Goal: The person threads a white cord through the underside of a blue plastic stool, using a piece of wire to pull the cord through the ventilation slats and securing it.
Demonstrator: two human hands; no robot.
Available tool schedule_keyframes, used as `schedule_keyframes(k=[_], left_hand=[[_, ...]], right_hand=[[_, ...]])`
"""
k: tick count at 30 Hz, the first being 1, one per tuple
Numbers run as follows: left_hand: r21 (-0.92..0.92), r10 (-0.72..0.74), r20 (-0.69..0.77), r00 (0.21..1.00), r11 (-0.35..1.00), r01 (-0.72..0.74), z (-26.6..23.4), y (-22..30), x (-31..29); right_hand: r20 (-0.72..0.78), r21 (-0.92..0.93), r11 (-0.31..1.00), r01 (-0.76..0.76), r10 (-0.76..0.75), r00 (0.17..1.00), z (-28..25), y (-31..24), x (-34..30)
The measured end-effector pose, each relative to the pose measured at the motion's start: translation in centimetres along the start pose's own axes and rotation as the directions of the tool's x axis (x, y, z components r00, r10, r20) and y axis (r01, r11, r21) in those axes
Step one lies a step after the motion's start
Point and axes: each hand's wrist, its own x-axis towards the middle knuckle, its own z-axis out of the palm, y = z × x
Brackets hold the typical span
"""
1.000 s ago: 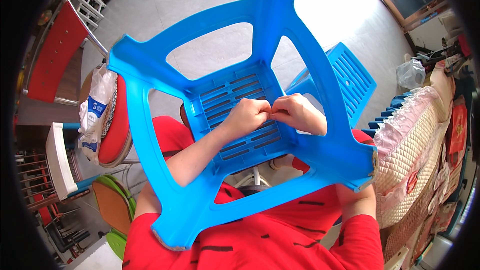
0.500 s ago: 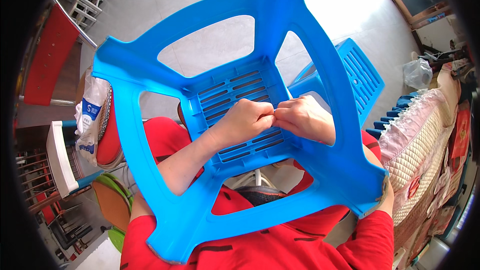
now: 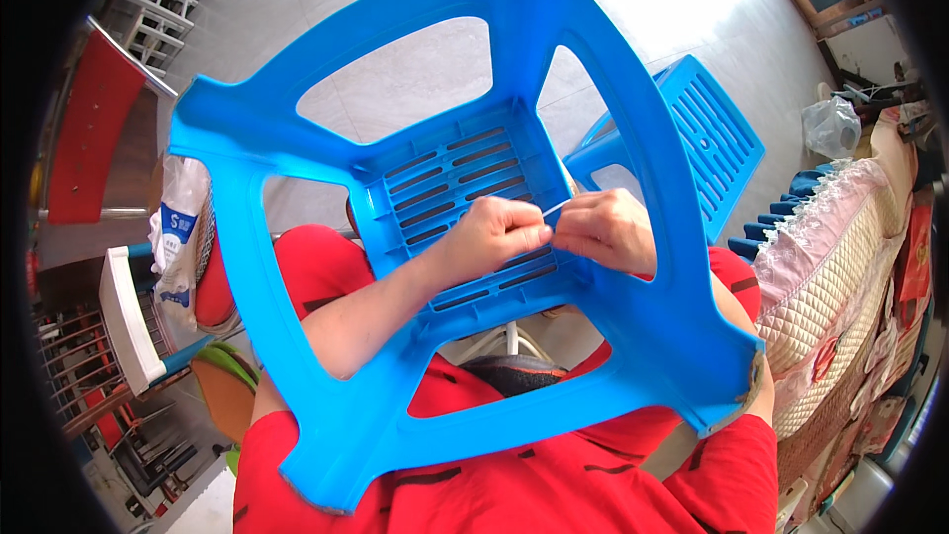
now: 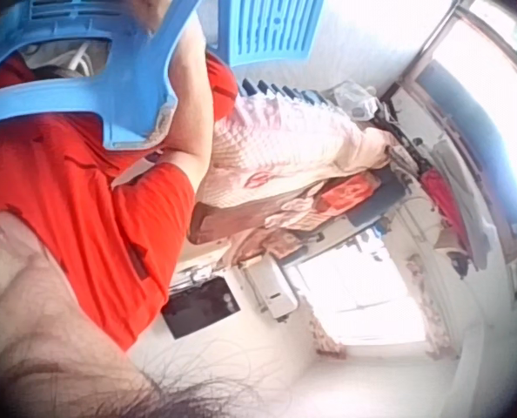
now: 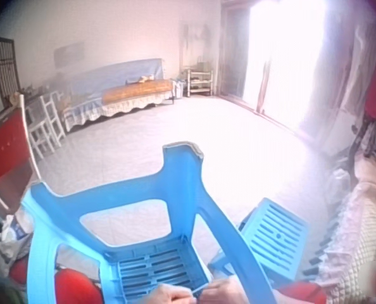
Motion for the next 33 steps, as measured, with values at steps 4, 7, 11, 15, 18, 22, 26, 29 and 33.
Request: schedule_keyframes(k=[4, 7, 11, 15, 18, 22, 26, 29, 33], left_hand=[[-0.114, -0.012, -0.041, 0.999, 0.993, 0.007, -1.9, 0.3, 0.1], [-0.089, 0.069, -0.24, 0.968, 0.992, -0.093, -4.8, 1.4, -2.0], [0.264, -0.013, -0.493, 0.87, 0.95, 0.164, -9.2, -0.2, -9.4], [0.363, -0.089, -0.698, 0.711, 0.811, 0.458, -8.1, -6.1, -16.0], [0.262, -0.215, -0.686, 0.695, 0.818, 0.512, -4.6, -5.8, -16.4], [-0.003, -0.347, -0.611, 0.711, 0.9, 0.436, -3.8, -8.5, -18.1], [-0.295, -0.528, -0.463, 0.712, 0.849, 0.438, -4.3, -8.3, -19.2], [-0.278, -0.492, -0.42, 0.763, 0.87, 0.407, -3.3, -5.9, -19.8], [-0.179, -0.297, -0.454, 0.84, 0.954, 0.24, -2.2, -6.9, -21.2]], right_hand=[[0.013, 0.162, 0.981, -0.104, 0.104, 0.995, 0.9, 0.6, 1.0], [0.098, 0.095, 0.991, -0.092, 0.083, 0.992, 1.5, 1.2, 0.9], [0.075, -0.059, 0.995, -0.082, 0.086, 0.993, 2.5, 0.5, 1.1], [0.07, -0.117, 0.982, -0.146, 0.155, 0.985, 3.2, 0.1, 1.2], [0.071, -0.155, 0.97, -0.187, 0.199, 0.977, 3.5, -0.5, 0.9], [0.061, -0.116, 0.982, -0.151, 0.158, 0.986, 4.9, -1.2, 0.3], [0.075, -0.082, 0.984, -0.158, 0.164, 0.984, 6.3, -1.9, -1.5], [0.051, -0.036, 0.978, -0.205, 0.207, 0.977, 7.1, -2.8, -3.0], [0.086, -0.064, 0.968, -0.243, 0.248, 0.965, 8.1, -3.7, -4.3]])
